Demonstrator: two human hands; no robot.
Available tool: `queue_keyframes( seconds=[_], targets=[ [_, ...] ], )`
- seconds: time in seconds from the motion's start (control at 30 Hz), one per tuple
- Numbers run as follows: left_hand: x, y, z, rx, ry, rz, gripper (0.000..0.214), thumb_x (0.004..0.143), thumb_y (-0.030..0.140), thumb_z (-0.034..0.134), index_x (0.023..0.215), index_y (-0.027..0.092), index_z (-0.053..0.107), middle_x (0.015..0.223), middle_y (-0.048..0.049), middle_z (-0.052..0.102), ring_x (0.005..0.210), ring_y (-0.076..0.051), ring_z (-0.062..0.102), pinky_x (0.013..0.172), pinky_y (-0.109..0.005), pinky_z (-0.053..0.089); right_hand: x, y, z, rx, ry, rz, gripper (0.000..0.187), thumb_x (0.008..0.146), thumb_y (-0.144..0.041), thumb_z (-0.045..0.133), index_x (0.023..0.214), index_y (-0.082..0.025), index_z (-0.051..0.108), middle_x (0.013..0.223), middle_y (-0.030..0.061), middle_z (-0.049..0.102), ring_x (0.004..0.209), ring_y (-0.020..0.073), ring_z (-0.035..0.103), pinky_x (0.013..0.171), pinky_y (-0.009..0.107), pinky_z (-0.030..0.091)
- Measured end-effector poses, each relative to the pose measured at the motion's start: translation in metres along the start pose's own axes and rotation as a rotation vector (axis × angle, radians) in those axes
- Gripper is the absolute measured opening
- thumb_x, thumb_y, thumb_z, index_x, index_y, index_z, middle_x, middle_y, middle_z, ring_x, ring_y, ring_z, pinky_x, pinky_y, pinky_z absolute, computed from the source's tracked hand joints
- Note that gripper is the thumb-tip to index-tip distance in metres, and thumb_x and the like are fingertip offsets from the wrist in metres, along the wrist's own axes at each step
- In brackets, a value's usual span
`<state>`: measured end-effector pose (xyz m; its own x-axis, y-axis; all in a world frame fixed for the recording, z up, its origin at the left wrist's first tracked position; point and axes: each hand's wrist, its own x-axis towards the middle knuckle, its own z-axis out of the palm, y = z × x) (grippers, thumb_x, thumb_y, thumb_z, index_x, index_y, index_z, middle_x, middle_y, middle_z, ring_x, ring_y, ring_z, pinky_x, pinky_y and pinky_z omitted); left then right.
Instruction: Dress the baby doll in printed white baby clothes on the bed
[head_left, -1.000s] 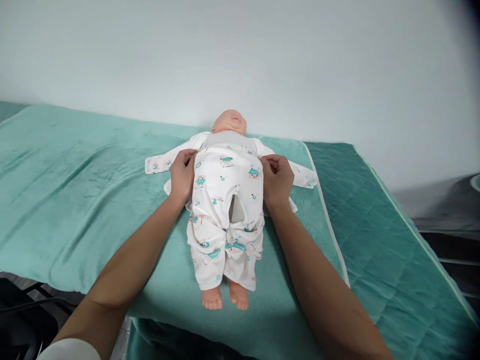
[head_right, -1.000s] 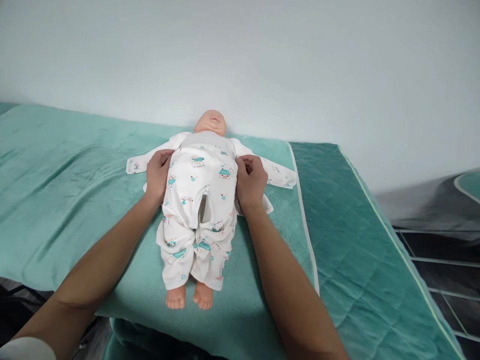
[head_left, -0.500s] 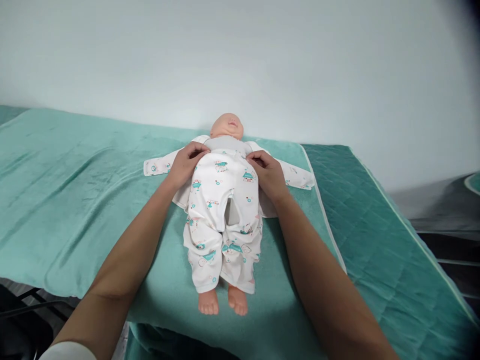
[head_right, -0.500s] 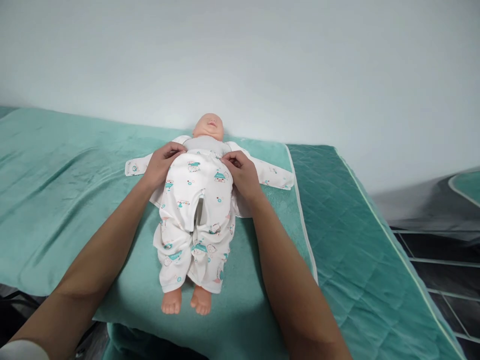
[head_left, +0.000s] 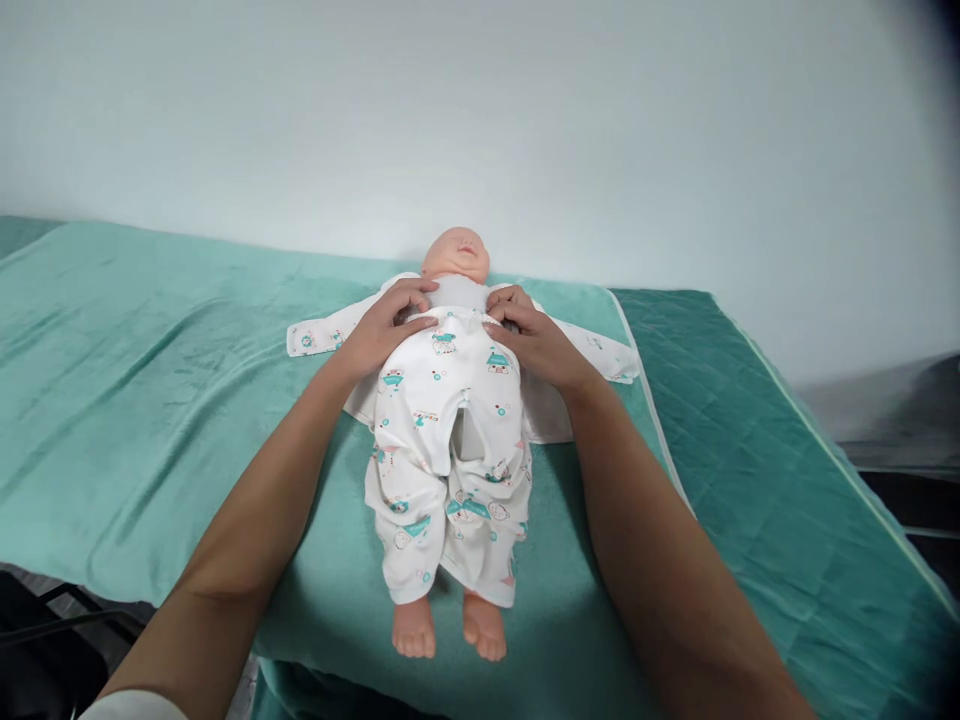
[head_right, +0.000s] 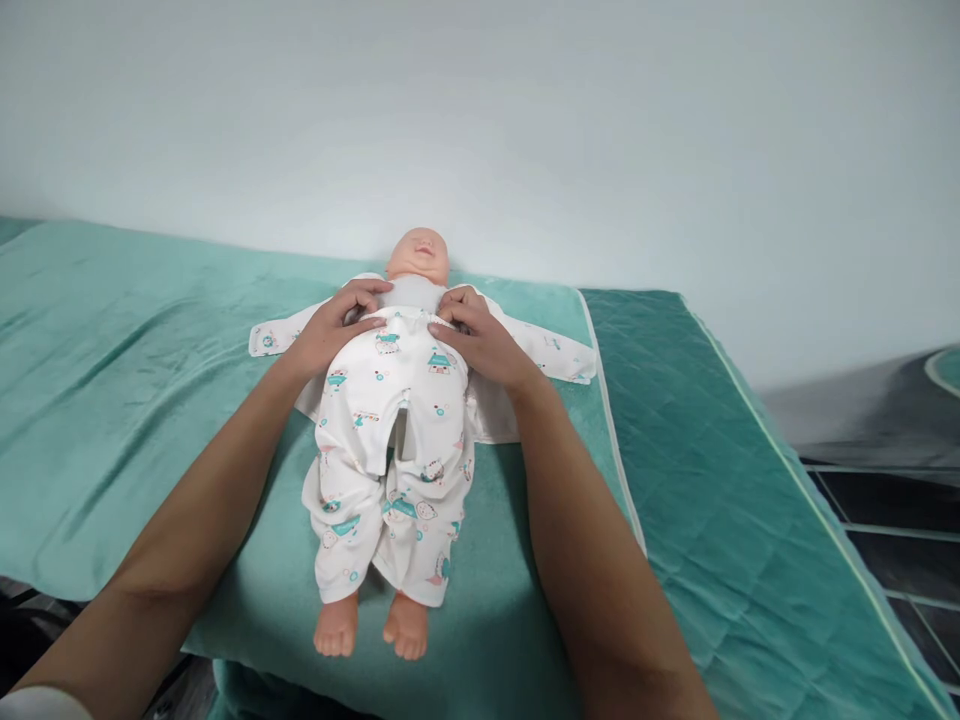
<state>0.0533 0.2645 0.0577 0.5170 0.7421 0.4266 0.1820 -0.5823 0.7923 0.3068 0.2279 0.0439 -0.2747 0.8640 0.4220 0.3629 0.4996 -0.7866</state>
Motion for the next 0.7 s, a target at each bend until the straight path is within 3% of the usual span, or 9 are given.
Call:
queue_keyframes(
  seconds=[0.1,0.2,0.37,0.53,0.7],
  targets=[
    [0.005,-0.003,0.0,-0.042,0.01,-0.011,0.026,0.089,0.046,0.062,0.086,0.022,0.054,0.13,-0.0084,0.062,0.126,-0.023,0.054,0.102,-0.037,0.042,0.004,-0.002,0.004,0.022,0.048,0.0,0.041,0.089,-0.058,0.061,0.071,-0.023,0.054,0.102,0.0049,0.053,0.105,0.0217,0.052,0.097,0.039,0.039],
    [0.015,-0.01,0.001,-0.071,0.067,-0.06,0.027,0.089,0.048,0.062,0.085,0.022,0.055,0.108,-0.005,0.067,0.105,-0.02,0.061,0.091,-0.034,0.045,0.01,-0.001,0.008,0.005,0.119,0.053,0.042,0.088,-0.059,0.061,0.07,-0.022,0.052,0.09,0.0026,0.056,0.089,0.0193,0.052,0.084,0.035,0.042],
    [0.038,-0.024,0.001,0.006,0.178,-0.148,0.024,0.085,0.04,0.068,0.077,0.023,0.054,0.07,0.0008,0.054,0.077,-0.018,0.054,0.076,-0.032,0.043,0.03,0.011,0.01,-0.133,0.258,0.166,0.039,0.088,-0.055,0.058,0.069,-0.022,0.05,0.065,-0.0028,0.045,0.066,0.0143,0.041,0.064,0.03,0.035],
    [0.054,-0.04,0.002,0.059,0.251,-0.194,0.019,0.086,0.028,0.067,0.077,0.022,0.052,0.066,0.0007,0.048,0.081,-0.021,0.056,0.083,-0.037,0.044,0.05,0.024,0.009,-0.239,0.292,0.176,0.04,0.09,-0.054,0.056,0.067,-0.023,0.046,0.062,-0.0024,0.045,0.064,0.0146,0.041,0.062,0.03,0.035],
    [0.059,-0.053,0.004,0.103,0.295,-0.208,0.016,0.086,0.028,0.067,0.081,0.021,0.053,0.07,0.0001,0.047,0.085,-0.022,0.059,0.086,-0.041,0.045,0.056,0.032,0.009,-0.276,0.312,0.195,0.036,0.091,-0.052,0.056,0.07,-0.024,0.049,0.065,-0.0013,0.051,0.067,0.0163,0.047,0.065,0.032,0.037]
  ],
)
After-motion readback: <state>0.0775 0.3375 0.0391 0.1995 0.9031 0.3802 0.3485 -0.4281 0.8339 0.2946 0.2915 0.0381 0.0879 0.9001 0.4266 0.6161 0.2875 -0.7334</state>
